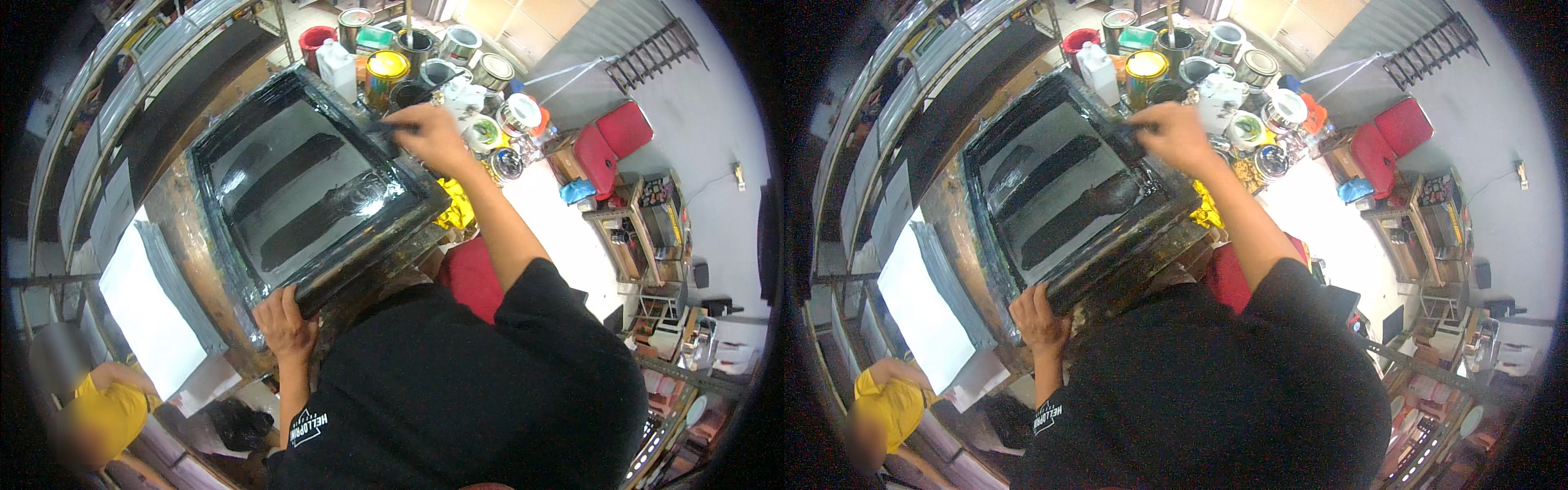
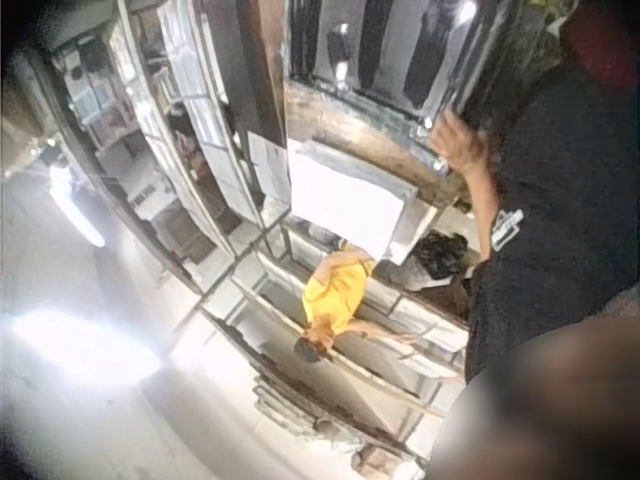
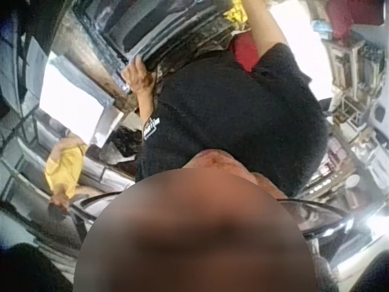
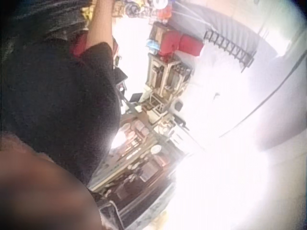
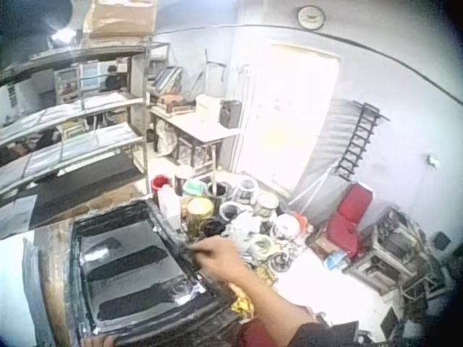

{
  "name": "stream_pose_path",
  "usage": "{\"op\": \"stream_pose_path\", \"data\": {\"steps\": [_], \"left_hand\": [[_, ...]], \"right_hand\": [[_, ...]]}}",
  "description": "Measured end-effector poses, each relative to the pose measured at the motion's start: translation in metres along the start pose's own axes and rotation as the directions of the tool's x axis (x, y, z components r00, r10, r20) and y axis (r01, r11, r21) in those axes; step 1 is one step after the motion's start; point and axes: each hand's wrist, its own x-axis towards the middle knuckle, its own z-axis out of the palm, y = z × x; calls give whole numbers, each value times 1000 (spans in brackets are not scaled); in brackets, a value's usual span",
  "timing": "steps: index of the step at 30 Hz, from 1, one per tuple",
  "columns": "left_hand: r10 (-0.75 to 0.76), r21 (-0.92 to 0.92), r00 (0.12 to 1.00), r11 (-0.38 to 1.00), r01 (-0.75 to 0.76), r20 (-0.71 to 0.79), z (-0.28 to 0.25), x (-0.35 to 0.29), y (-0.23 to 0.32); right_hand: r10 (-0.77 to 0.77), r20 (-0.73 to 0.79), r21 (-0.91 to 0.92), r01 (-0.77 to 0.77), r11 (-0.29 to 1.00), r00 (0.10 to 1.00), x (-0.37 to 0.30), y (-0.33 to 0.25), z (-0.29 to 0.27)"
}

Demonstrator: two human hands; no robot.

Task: The person performs screen printing on white paper sheets. They place each sheet under a screen, pull a squeegee across the screen to apply ink, then lift the screen and remove the printed sheet. Another person in a yellow shirt assists by stacking the printed sheets.

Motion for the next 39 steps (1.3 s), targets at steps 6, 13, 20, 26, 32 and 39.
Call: {"op": "stream_pose_path", "data": {"steps": [6, 13, 20, 26, 32, 39], "left_hand": [[-7, -16, 1000, 1000, 8, 19, -13, 13, 7], [8, 19, 1000, 1000, -8, 23, -30, 25, 5], [-33, 35, 999, 999, 32, 24, -42, 35, 8], [-23, 32, 1000, 999, 23, 7, -41, 36, 6], [4, 26, 1000, 1000, -4, -6, -48, 39, 9], [9, 3, 1000, 1000, -9, -28, -55, 43, 10]], "right_hand": [[422, -501, -246, -591, 768, 756, -127, 157, -93], [517, -318, -747, -546, 380, 794, -164, 220, -89], [481, 15, -544, -397, 740, 877, -194, 131, 25], [646, 26, -658, -473, 586, 763, -205, 116, 80], [448, -362, -88, -508, 857, 818, -226, 174, 72], [802, 16, 968, -210, 137, 597, -205, 122, 2]]}}
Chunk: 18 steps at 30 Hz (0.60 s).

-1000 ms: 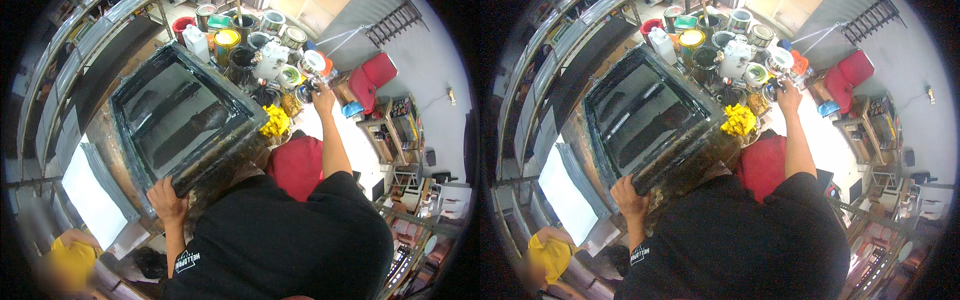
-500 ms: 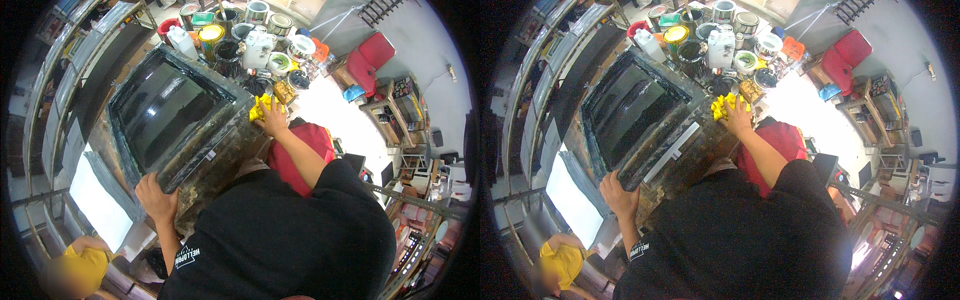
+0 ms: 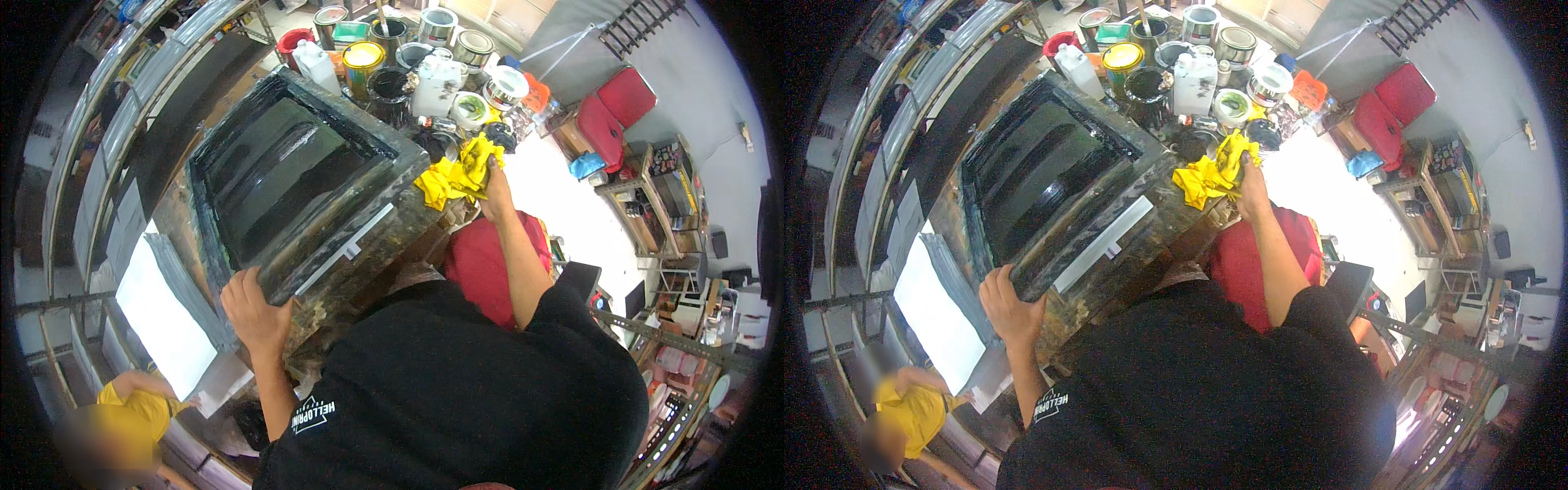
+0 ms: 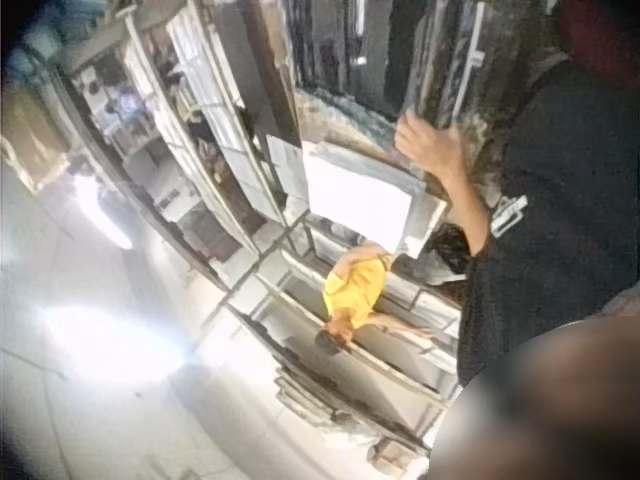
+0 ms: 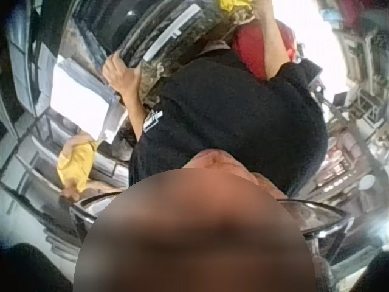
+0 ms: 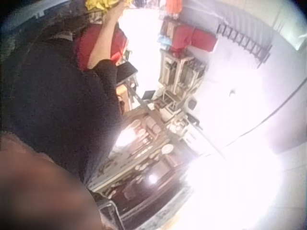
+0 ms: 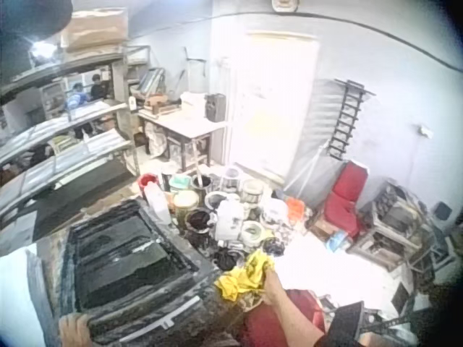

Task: The person performs screen printing on white paper sheets. They place each sheet under a screen, pull a squeegee across the screen to apply ink, then lift the screen and remove the printed sheet. Another person in a yellow shirt assists by stacking the printed sheets.

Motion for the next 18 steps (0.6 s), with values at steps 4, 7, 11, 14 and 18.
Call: {"op": "stream_pose_path", "data": {"steps": [4, 7, 11, 14, 18], "left_hand": [[8, 1, 1000, 1000, -8, -4, -3, 4, -5], [-3, 4, 1000, 1000, 3, 3, -8, 8, -4], [-5, 2, 1000, 1000, 5, 11, -4, 5, -8], [-4, 6, 999, 1000, 4, 35, 1, 2, -9], [-47, 21, 995, 999, 46, 84, 10, -10, -5]], "right_hand": [[212, 337, 216, -294, 931, 918, -37, 1, 36], [366, 406, 401, -522, 753, 838, -59, 32, 70], [462, 529, 162, -620, 768, 712, -61, 84, 122], [517, 542, 159, -684, 712, 663, -56, 123, 152], [295, 722, 261, -642, 721, 626, -51, 160, 152]]}}
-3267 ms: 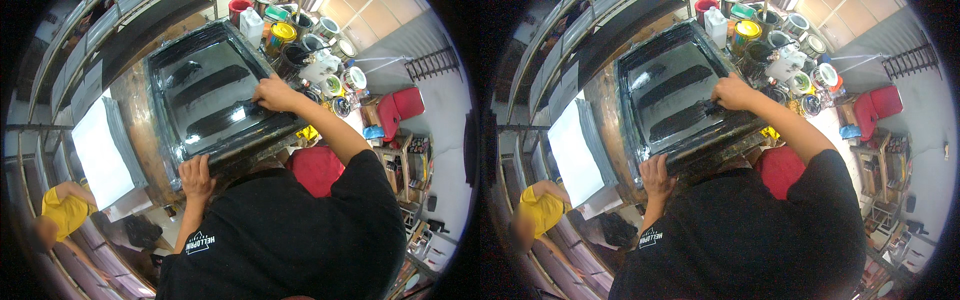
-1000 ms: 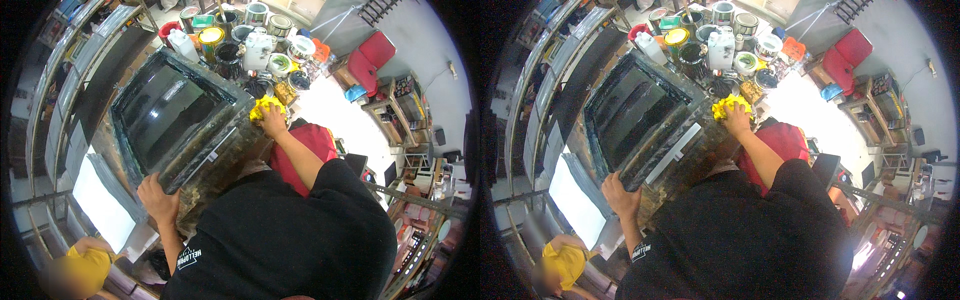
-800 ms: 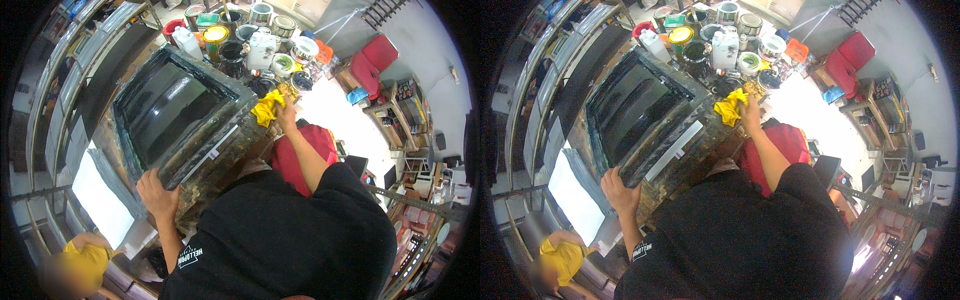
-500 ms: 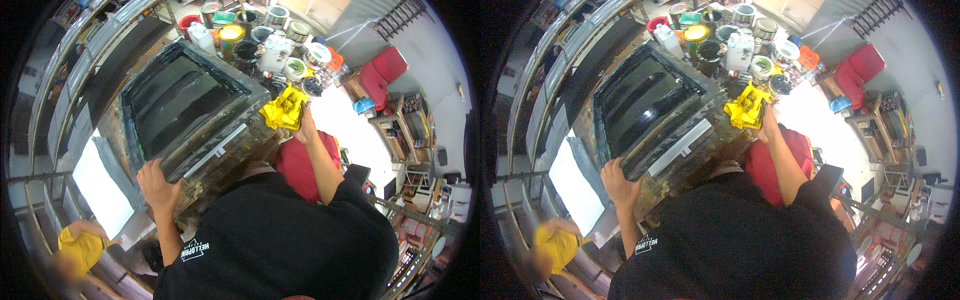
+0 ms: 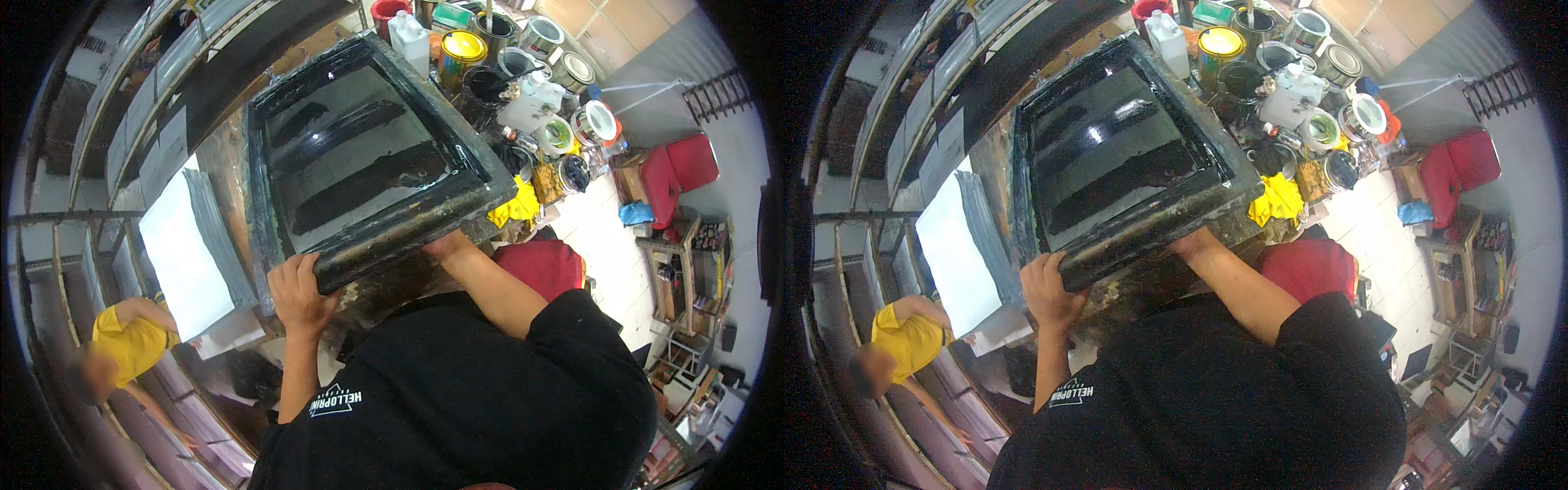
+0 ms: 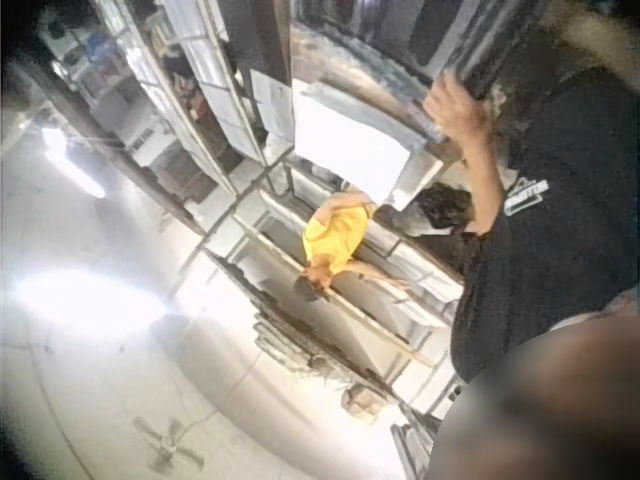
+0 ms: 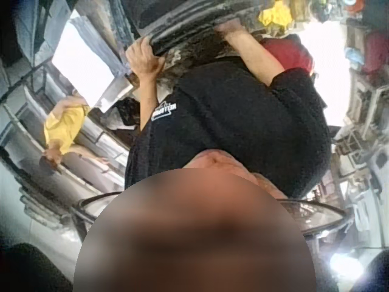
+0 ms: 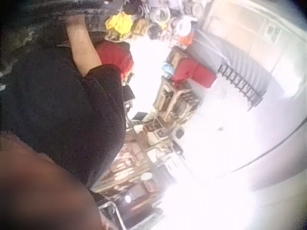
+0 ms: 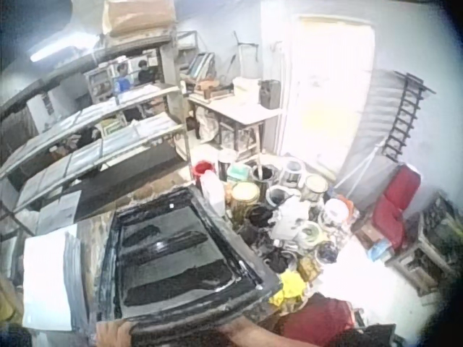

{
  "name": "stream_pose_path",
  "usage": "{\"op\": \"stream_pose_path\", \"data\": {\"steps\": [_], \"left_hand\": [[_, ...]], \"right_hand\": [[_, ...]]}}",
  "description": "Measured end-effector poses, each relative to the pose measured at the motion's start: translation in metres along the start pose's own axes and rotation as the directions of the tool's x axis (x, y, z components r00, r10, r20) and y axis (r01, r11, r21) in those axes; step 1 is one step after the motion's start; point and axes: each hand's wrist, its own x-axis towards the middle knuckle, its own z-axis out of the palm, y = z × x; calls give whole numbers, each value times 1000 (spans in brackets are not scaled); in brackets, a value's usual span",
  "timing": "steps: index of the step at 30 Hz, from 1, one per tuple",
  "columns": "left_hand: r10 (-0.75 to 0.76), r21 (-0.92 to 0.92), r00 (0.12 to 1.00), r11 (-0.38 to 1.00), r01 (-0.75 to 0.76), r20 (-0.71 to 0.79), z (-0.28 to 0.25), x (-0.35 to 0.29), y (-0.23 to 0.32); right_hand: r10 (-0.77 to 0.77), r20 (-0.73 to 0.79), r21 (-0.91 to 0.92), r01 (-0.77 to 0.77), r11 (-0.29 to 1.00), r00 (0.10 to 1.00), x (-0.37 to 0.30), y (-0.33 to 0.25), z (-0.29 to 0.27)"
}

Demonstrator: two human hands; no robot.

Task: The person performs screen printing on white paper sheets. They place each sheet under a screen, pull a squeegee across the screen to apply ink, then lift the screen and remove the printed sheet. Another person in a yellow shirt assists by stacking the printed sheets.

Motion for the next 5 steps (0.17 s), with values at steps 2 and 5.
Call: {"op": "stream_pose_path", "data": {"steps": [2, 5], "left_hand": [[-25, -5, 999, 1000, 25, -26, 3, -6, -1], [-25, -28, 999, 999, 24, -25, -5, -1, 3]], "right_hand": [[17, -36, 137, -12, 991, 999, -17, -19, 40], [-20, -168, 59, 30, 998, 986, -29, -64, 53]]}}
